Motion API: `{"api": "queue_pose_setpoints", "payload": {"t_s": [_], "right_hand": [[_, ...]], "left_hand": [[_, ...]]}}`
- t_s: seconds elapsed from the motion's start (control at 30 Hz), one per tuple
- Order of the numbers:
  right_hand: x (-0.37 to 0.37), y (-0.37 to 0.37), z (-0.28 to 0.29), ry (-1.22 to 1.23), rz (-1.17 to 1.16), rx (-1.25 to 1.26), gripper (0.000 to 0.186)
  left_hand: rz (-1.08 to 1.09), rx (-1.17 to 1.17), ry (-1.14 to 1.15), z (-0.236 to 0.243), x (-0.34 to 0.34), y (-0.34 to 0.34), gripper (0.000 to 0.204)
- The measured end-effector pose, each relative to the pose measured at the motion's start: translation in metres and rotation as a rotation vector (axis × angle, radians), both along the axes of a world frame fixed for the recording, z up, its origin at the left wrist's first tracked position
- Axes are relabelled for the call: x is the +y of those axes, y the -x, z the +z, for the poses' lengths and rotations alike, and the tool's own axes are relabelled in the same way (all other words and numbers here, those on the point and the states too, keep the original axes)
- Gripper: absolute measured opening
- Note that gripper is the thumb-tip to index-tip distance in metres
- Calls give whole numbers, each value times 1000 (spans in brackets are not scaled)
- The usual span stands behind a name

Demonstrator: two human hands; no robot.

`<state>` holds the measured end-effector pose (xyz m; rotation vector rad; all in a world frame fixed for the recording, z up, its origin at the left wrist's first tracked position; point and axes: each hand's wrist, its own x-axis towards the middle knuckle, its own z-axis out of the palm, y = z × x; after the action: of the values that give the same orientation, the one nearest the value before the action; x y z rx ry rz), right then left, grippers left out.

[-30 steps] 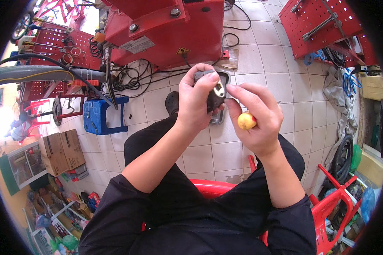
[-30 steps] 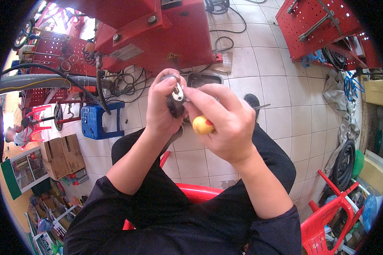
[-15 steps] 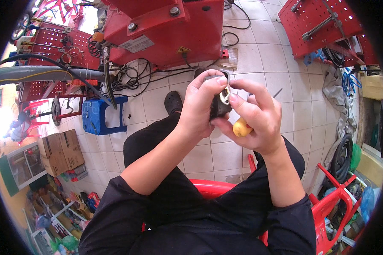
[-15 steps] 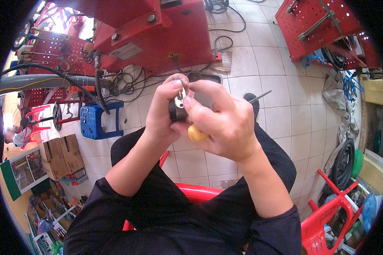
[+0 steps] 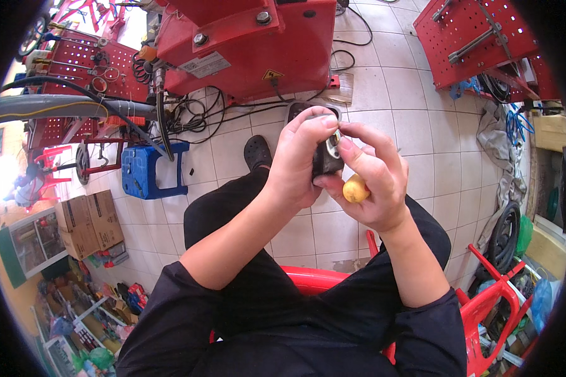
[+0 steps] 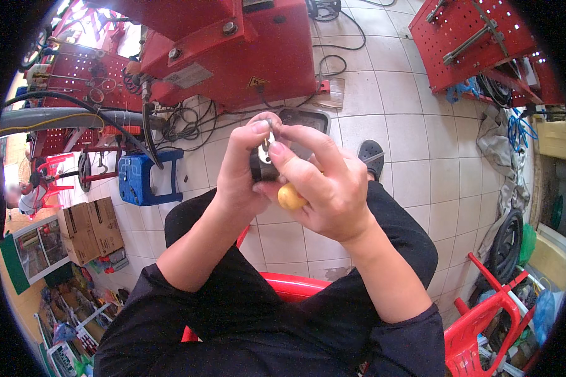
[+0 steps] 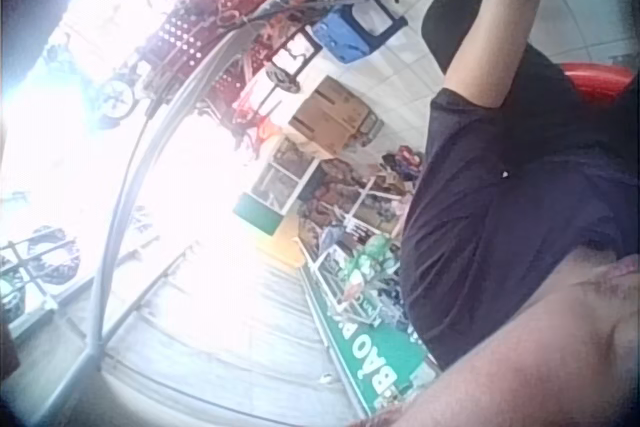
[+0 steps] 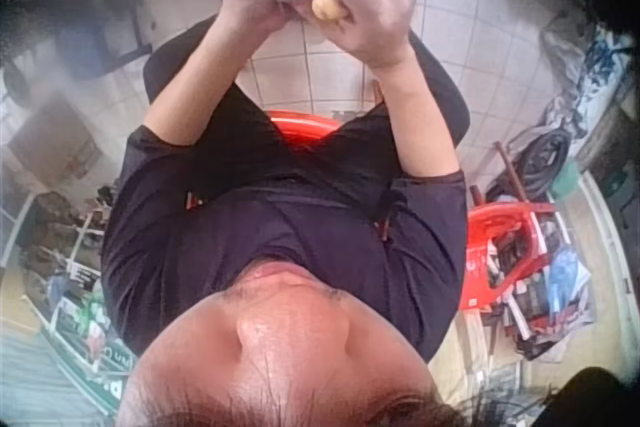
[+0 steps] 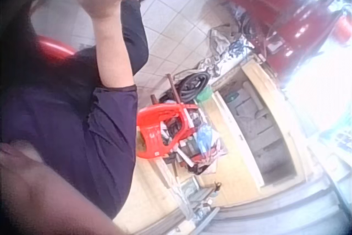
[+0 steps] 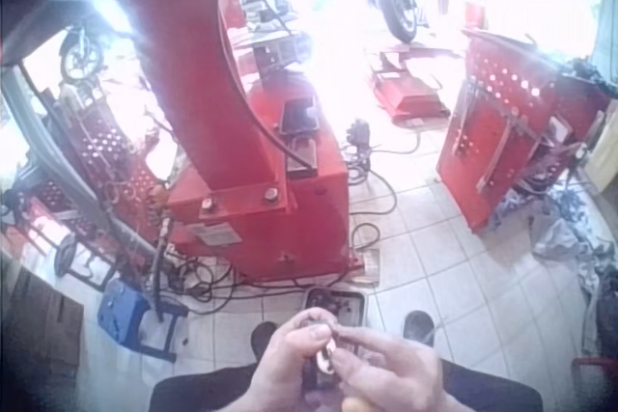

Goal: The person sits on a stool and works on a small mechanical part, likely a carburetor, using a yellow-handled screwdriver. They manipulate the part with both hands, using the screwdriver to adjust internal components and remove a small metal piece.

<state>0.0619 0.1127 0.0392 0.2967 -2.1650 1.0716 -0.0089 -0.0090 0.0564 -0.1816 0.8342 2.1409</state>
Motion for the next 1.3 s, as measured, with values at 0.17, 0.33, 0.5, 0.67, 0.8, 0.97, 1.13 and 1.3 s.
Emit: {"api": "queue_pose_setpoints", "payload": {"t_s": [0.17, 0.33, 0.5, 0.67, 0.8, 0.97, 1.13, 1.3], "right_hand": [[-6, 2, -4, 34, -8, 64, 46], [-8, 2, -6, -32, -28, 91, 44], [-9, 0, -5, -116, -65, 89, 42], [-10, 0, -3, -104, -65, 98, 42], [-10, -1, -3, -34, -49, 62, 44], [-8, 2, 1, -1, -45, 77, 48], [-8, 2, 5, 36, -33, 80, 49], [-8, 1, 7, -15, -37, 93, 51]], "left_hand": [[-20, 46, -13, 2, 0, 0, 20], [-6, 56, 14, 2, 1, -1, 18], [30, 55, 54, 5, 3, -3, 16], [-12, 65, 38, 5, 1, -1, 17], [-25, 35, -12, 2, 1, -1, 18], [-23, -4, 20, 9, 5, -4, 20], [-23, 12, 8, 7, 3, -4, 21], [-14, 46, -10, 7, 2, -4, 20]]}}
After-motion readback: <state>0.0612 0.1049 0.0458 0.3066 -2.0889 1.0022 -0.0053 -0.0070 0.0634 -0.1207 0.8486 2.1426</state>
